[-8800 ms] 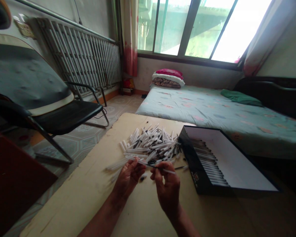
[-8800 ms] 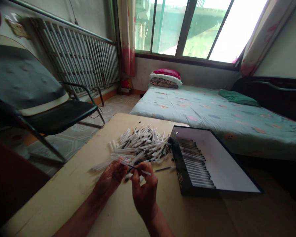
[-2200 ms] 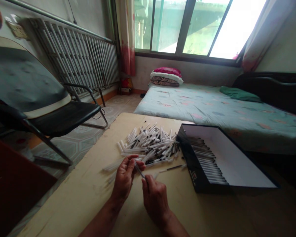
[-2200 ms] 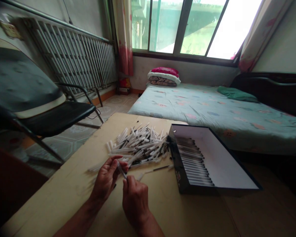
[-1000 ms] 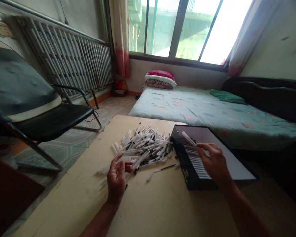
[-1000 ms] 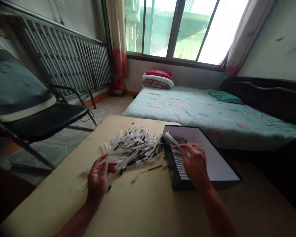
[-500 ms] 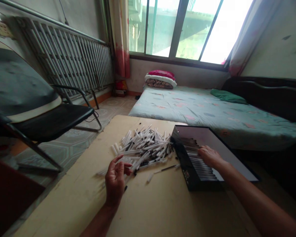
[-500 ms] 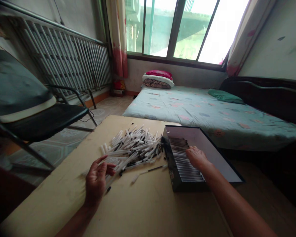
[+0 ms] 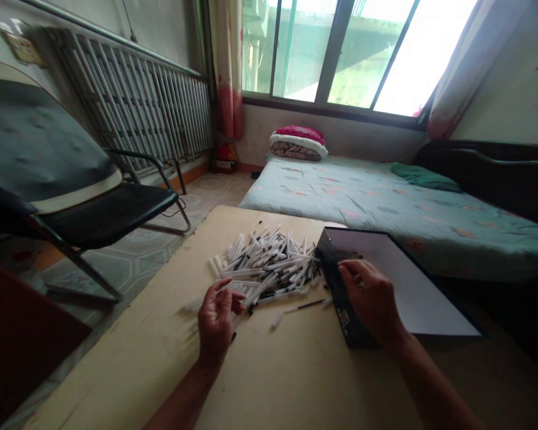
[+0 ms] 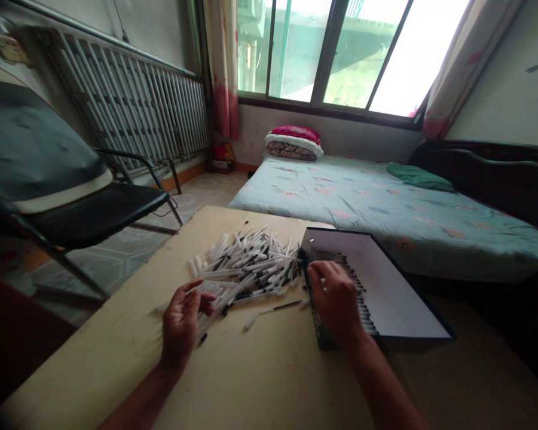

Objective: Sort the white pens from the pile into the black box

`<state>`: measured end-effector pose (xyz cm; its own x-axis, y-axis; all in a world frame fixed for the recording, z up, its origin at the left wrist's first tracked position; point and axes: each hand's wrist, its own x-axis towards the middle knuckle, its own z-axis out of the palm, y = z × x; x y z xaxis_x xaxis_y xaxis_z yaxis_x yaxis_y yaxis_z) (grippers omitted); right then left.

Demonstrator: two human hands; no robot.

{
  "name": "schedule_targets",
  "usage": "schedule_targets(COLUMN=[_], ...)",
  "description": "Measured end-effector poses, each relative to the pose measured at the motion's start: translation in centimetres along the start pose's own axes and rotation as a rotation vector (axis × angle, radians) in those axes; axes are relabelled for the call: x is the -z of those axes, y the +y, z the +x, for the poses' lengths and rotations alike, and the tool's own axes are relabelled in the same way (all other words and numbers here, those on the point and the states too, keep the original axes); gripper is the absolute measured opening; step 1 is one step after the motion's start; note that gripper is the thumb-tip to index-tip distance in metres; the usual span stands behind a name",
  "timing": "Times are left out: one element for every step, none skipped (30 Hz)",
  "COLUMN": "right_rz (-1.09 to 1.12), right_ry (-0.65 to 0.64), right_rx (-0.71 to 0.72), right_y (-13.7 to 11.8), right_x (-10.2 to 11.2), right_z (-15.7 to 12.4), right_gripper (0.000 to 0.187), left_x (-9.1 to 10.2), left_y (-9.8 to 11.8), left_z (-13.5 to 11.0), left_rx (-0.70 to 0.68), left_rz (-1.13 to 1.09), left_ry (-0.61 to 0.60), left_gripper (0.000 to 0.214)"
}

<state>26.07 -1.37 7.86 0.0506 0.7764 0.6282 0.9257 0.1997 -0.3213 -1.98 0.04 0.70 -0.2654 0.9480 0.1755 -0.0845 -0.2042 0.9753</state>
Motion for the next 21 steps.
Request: schedule_targets(right_rz=[0.084, 0.158, 0.206, 0.231, 0.236, 0.228, 0.213, 0.195, 0.174, 0.153, 0.131, 0.107, 0.081, 0.055, 0.030, 0.008, -0.008, -0.015, -0.010, 0.008, 0.040], right_ry=[-0.068, -0.142, -0.213, -0.269, -0.306, -0.326, -0.338, -0.341, -0.341, -0.343, -0.346, -0.353, -0.363, -0.374, -0.383, -0.385, -0.384, -0.378, -0.366, -0.348, -0.323], right_rx=[0.013, 0.024, 0.024, 0.026, 0.022, 0.015, 0.005, 0.000, 0.004, 0.016, 0.038, 0.063, 0.088, 0.109, 0.122, 0.124, 0.123, 0.120, 0.121, 0.127, 0.137], right_y=[-1.9, -3.5, -5.0, -6.2, -7.1, -7.8, -8.4, -8.7, -9.0, -9.3, -9.5, -9.6, -9.7, -9.8, -9.8, -9.8, -9.7, -9.6, -9.5, -9.3, -9.1], right_x=[-0.8, -1.9, -3.1, -4.4, -5.8, -7.1, -8.4, -9.4, -10.3, -11.1, -11.6, -12.0, -12.4, -12.6, -12.8, -12.9, -13.0, -13.0, -13.0, -13.0, -12.9], right_z=[-0.7, -1.5, -2.2, -2.8, -3.3, -3.6, -3.8, -3.8, -3.7, -3.6, -3.4, -3.1, -2.9, -2.8, -2.7, -2.7, -2.7, -2.8, -2.9, -3.1, -3.3], right_gripper=[0.017, 0.016, 0.015, 0.013, 0.015, 0.020, 0.026, 0.030, 0.033, 0.035, 0.035, 0.034, 0.032, 0.030, 0.028, 0.026, 0.025, 0.024, 0.024, 0.024, 0.024], left_x=[0.0, 0.0, 0.0, 0.0, 0.0, 0.0, 0.1, 0.1, 0.1, 0.1, 0.2, 0.2, 0.2, 0.2, 0.3, 0.3, 0.3, 0.4, 0.4, 0.4, 0.4], left_y=[0.0, 0.0, 0.0, 0.0, -0.1, -0.2, -0.3, -0.5, -0.6, -0.7, -0.8, -0.9, -0.9, -0.9, -0.9, -0.9, -1.0, -1.0, -1.0, -1.1, -1.1], left_z=[0.0, 0.0, 0.0, 0.1, 0.1, 0.2, 0.2, 0.2, 0.2, 0.2, 0.2, 0.2, 0.1, 0.1, 0.2, 0.2, 0.2, 0.2, 0.2, 0.2, 0.3], left_rx=[0.000, -0.001, -0.003, -0.004, -0.003, 0.000, 0.003, 0.006, 0.006, 0.004, 0.001, -0.002, -0.002, -0.001, 0.000, 0.001, -0.001, -0.006, -0.014, -0.022, -0.028], left_rz=[-0.002, -0.001, 0.002, 0.010, 0.025, 0.047, 0.075, 0.105, 0.133, 0.155, 0.168, 0.172, 0.170, 0.165, 0.161, 0.159, 0.160, 0.164, 0.169, 0.174, 0.178], left_ry=[0.002, 0.003, 0.004, 0.006, 0.006, 0.006, 0.004, 0.001, -0.004, -0.011, -0.016, -0.019, -0.018, -0.017, -0.014, -0.011, -0.011, -0.011, -0.013, -0.015, -0.017], left_gripper=[0.031, 0.031, 0.031, 0.031, 0.030, 0.030, 0.029, 0.029, 0.029, 0.029, 0.029, 0.029, 0.029, 0.028, 0.028, 0.028, 0.027, 0.026, 0.025, 0.024, 0.024])
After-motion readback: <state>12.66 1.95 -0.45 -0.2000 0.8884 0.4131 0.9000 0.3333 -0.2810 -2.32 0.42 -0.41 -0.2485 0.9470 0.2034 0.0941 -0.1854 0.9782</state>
